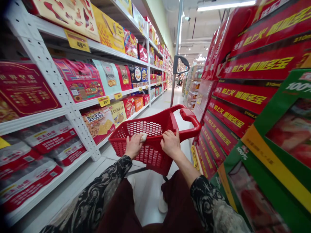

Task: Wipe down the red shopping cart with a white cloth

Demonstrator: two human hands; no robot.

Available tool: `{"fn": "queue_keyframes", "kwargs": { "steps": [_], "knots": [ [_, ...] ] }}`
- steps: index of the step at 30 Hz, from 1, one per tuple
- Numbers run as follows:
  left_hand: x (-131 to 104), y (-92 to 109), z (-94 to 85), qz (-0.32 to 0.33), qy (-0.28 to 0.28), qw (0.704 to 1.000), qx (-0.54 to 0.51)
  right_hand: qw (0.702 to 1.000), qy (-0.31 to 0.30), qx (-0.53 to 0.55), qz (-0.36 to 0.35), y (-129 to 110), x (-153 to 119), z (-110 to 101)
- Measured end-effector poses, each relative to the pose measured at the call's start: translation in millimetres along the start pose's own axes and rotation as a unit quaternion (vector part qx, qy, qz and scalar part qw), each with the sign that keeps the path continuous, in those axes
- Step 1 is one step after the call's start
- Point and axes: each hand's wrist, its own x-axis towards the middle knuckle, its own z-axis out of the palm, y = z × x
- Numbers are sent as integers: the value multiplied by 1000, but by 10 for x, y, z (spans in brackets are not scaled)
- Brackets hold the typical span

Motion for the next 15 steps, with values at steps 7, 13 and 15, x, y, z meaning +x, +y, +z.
{"fn": "queue_keyframes", "kwargs": {
  "steps": [7,13,15],
  "knots": [
    [88,-435,68,-39,5,999,33,999,2,13,-35,-133,147,271],
    [141,-261,214,20,16,999,24,994,-15,48,-98,-519,308,554],
    [135,-405,230,15,30,999,38,993,-19,55,-103,-570,318,613]
  ]
}}
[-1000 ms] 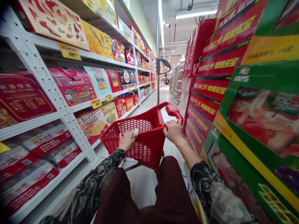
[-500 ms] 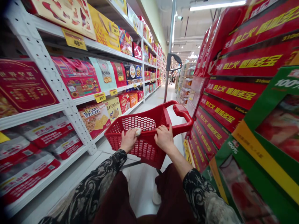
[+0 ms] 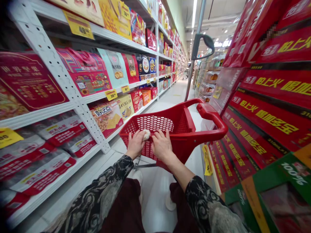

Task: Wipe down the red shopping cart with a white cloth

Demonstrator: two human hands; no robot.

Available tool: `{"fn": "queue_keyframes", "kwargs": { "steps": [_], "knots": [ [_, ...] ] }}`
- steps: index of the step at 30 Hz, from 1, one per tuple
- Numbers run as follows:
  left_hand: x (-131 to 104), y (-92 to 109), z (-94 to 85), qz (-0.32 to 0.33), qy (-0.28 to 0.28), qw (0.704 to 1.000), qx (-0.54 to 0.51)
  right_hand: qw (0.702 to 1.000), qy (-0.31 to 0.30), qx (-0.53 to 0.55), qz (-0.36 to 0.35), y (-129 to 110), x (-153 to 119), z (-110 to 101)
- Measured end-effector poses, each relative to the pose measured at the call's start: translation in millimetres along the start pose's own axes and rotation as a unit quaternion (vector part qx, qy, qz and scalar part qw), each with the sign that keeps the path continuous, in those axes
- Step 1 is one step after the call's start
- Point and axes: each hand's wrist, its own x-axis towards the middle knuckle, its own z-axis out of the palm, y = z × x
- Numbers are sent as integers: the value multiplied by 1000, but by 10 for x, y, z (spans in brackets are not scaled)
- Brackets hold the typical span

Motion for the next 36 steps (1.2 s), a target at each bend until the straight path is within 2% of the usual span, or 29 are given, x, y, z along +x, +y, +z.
{"fn": "queue_keyframes", "kwargs": {
  "steps": [4,6,9,13,15,18,21,23,26,31,33,36],
  "knots": [
    [-46,-501,11,-66,27,997,30,1000,-6,6,7,21,-41,65],
    [-56,-677,13,-113,37,992,38,1000,-3,8,11,43,-73,88],
    [-42,-694,37,-132,44,990,37,1000,5,11,14,51,-90,124],
    [14,-488,73,-82,45,995,25,1000,9,23,16,21,-64,150],
    [25,-470,69,-72,40,996,25,999,15,31,20,10,-54,138],
    [-6,-630,35,-95,37,994,38,998,31,37,36,30,-63,92],
    [-55,-846,-2,-157,45,985,57,996,55,41,56,97,-82,35],
    [-67,-897,-12,-173,49,982,62,994,71,43,70,147,-85,-1],
    [-36,-758,5,-133,48,989,51,992,81,42,85,199,-73,-46],
    [69,-283,72,-32,31,999,6,992,79,39,90,220,-67,-105],
    [83,-170,90,-24,31,999,-13,992,78,38,90,229,-81,-125],
    [68,-158,88,-41,32,998,-30,992,78,37,92,258,-109,-158]
  ]
}}
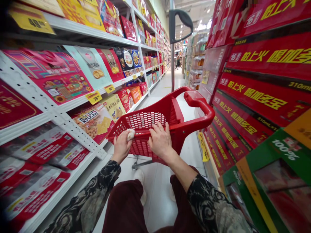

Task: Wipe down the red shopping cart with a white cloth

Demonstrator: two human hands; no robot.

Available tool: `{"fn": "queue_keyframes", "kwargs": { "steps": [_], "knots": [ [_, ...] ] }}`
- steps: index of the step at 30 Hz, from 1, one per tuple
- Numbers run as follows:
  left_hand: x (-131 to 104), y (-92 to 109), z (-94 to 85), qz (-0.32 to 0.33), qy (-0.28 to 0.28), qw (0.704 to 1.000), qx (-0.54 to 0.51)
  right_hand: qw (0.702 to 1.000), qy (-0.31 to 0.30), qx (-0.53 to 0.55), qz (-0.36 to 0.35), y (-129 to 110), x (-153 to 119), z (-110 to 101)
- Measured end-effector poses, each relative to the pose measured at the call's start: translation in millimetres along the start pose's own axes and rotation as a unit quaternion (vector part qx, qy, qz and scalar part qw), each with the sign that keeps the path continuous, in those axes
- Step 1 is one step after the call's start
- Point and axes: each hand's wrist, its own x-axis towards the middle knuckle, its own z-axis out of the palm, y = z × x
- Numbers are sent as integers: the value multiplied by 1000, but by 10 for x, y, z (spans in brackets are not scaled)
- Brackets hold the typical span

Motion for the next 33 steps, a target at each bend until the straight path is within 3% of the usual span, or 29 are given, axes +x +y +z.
{"fn": "queue_keyframes", "kwargs": {
  "steps": [7,10,15,17,20,24,30,33],
  "knots": [
    [-9,-240,-93,-72,5,997,25,1000,15,-7,22,116,32,-157],
    [-5,-23,-89,-30,-7,999,19,999,27,-11,26,141,64,-227],
    [28,743,-92,76,-41,996,-32,999,28,-16,13,117,71,-252],
    [47,910,-114,96,-47,993,-50,999,24,-24,13,128,51,-258],
    [61,867,-134,94,-55,993,-53,999,18,-39,23,180,7,-282],
    [30,713,-116,32,-46,997,-47,999,11,-43,27,191,-38,-278],
    [-10,1118,-101,104,-29,991,-85,1000,-7,-27,8,90,-49,-207],
    [18,1124,-106,128,-32,987,-88,999,-1,-35,11,146,-60,-251]
  ]
}}
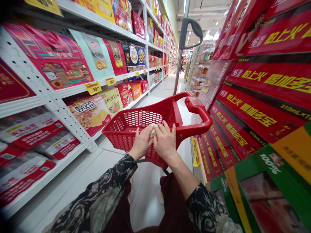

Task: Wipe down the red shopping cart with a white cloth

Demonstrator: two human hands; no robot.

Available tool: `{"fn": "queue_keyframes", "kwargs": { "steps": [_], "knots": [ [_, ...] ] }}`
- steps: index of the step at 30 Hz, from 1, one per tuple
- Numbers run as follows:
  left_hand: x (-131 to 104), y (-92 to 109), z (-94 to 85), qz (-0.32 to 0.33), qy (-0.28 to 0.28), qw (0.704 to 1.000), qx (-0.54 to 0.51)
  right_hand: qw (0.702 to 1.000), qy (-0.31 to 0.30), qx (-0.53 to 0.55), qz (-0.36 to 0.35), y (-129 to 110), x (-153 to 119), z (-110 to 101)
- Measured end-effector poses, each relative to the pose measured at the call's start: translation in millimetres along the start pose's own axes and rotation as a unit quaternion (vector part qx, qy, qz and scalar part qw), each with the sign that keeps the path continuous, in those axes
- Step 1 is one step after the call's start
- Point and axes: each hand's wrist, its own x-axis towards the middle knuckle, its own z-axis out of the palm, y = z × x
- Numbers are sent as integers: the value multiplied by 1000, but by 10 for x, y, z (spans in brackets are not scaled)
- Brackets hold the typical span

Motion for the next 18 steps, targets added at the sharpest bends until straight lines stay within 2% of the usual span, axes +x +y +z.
{"fn": "queue_keyframes", "kwargs": {
  "steps": [4,6,12,15,18],
  "knots": [
    [-63,-234,-27,-64,1,998,-6,1000,8,-10,5,84,-22,-46],
    [-88,-263,-23,-92,8,996,-18,1000,10,-5,0,62,-30,-19],
    [46,43,60,-25,20,991,-129,999,-2,15,-29,-95,-21,88],
    [161,156,92,-12,21,981,-192,1000,7,-2,-18,-60,-5,33],
    [199,183,114,8,15,978,-207,999,-13,-30,-15,10,2,-46]
  ]
}}
